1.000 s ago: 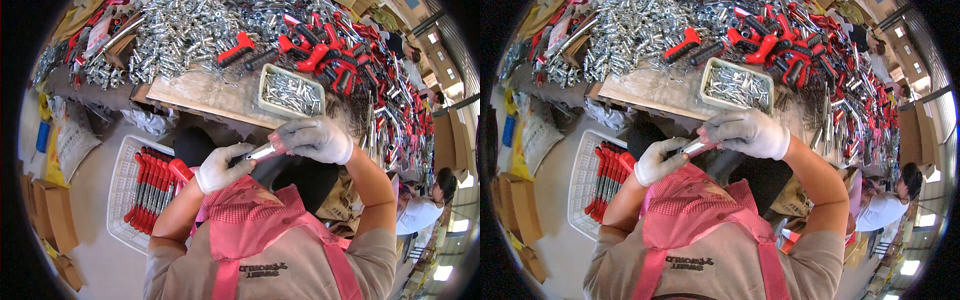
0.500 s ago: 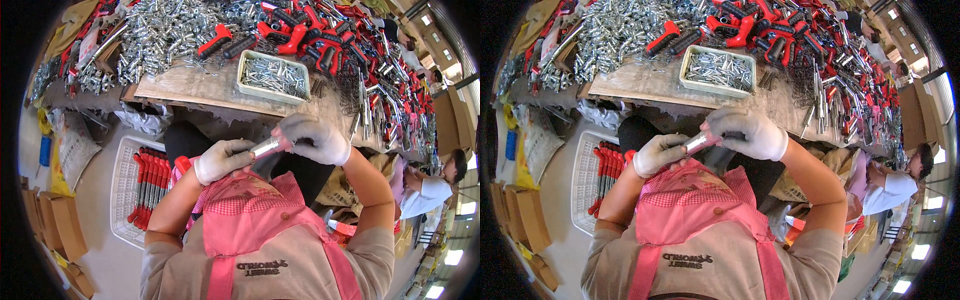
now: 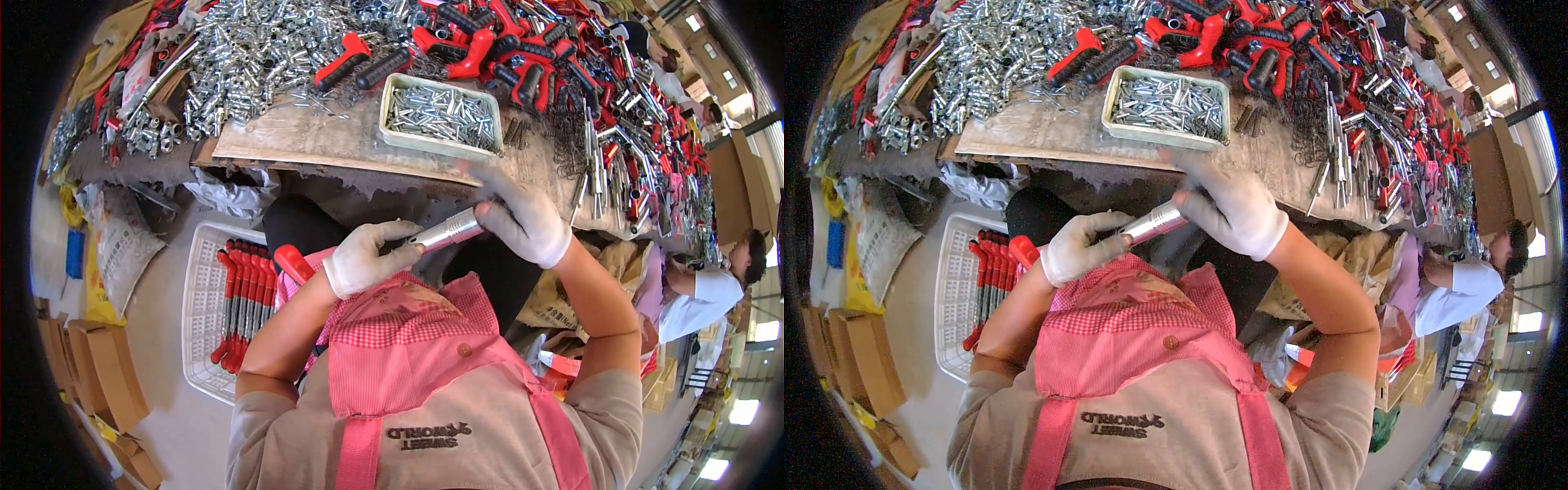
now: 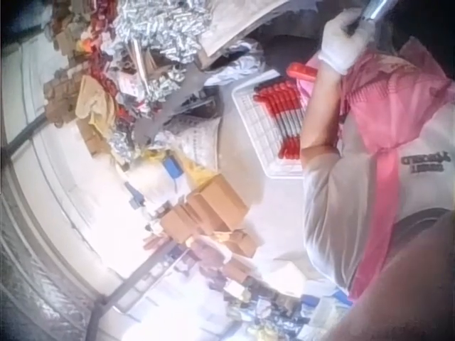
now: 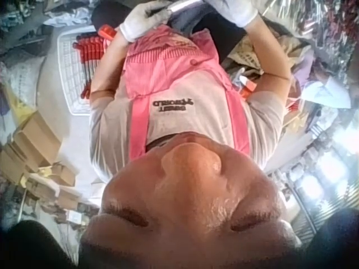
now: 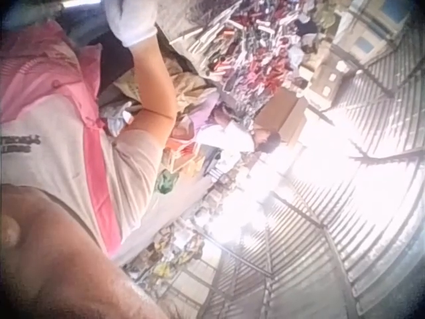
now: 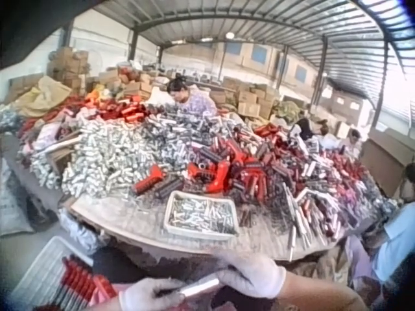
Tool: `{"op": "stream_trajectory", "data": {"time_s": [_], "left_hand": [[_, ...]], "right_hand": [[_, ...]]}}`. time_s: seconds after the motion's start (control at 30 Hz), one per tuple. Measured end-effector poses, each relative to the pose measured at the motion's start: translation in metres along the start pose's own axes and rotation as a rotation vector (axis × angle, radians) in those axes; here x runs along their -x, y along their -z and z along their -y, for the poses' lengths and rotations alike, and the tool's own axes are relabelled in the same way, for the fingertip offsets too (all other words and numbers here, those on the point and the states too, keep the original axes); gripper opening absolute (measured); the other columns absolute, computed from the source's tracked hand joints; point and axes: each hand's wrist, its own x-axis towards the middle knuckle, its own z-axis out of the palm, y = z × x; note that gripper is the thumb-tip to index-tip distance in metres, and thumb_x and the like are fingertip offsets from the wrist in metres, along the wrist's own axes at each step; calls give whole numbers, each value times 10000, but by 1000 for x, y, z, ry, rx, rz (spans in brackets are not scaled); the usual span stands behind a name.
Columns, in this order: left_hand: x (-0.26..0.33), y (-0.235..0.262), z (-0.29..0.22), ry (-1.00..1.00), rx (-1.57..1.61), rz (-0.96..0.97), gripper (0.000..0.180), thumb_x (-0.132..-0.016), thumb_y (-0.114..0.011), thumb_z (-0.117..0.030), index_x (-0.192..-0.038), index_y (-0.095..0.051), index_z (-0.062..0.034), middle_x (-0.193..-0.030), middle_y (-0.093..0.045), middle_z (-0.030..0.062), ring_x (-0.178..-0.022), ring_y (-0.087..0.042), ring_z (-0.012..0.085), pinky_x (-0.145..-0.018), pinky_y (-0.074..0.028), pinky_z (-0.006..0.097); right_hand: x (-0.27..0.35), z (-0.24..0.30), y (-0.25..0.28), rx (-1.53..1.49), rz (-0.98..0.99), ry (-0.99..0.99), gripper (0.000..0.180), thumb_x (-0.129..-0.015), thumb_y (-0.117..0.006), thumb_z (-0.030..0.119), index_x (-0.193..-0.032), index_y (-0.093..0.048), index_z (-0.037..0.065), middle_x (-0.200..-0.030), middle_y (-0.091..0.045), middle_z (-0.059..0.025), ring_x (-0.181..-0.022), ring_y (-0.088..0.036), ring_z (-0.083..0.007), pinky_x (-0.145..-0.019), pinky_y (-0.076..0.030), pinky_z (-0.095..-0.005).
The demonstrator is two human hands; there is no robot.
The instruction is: Manually assembling the components of grease guns at a factory workbench, including attaching barrels to handles and securing them with pins.
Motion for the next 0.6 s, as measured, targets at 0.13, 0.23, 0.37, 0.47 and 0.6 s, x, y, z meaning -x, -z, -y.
{"op": "stream_trajectory", "data": {"time_s": [0.13, 0.23, 0.37, 0.47, 0.6], "left_hand": [[-1, 1, -7, 99, 2, 26, 302, -875, -589, -162, -1101, -591, 38, -838, -631, 77, -753, -570, 105, -709, -471, 266], [-2, 2, -6, 130, 14, 46, 303, -875, -590, -166, -1098, -592, 40, -835, -632, 74, -754, -572, 106, -708, -471, 266], [-3, -3, 21, -135, -40, -7, 310, -882, -588, -183, -1110, -593, 27, -755, -605, 49, -662, -544, 84, -620, -457, 243], [-5, -1, 6, 248, 254, 151, 300, -888, -576, -168, -1120, -579, 23, -778, -587, 31, -621, -521, 63, -555, -433, 214], [-8, -13, 15, 220, 270, 112, 263, -871, -602, -166, -1065, -576, 9, -751, -585, 40, -620, -548, 96, -545, -451, 250]], "right_hand": [[-2, -5, -2, -80, -123, 254, 547, -837, -558, 45, -1356, -386, 55, -891, -594, -98, -816, -604, -163, -770, -470, -290], [-1, -10, -9, -285, -171, 259, 549, -831, -567, 40, -1351, -393, 45, -916, -595, -92, -838, -599, -170, -785, -467, -298], [3, -2, -4, -174, -119, 28, 551, -881, -510, 76, -1389, -301, 42, -961, -595, -75, -938, -575, -173, -841, -434, -256], [-11, -14, -31, -670, -269, 265, 549, -857, -614, 246, -1303, -401, 6, -891, -575, -88, -891, -563, -192, -830, -429, -324], [-33, -15, -83, -1779, -152, 416, 327, -876, -598, 280, -1044, -540, 6, -754, -539, -57, -686, -519, -167, -730, -436, -318]]}}
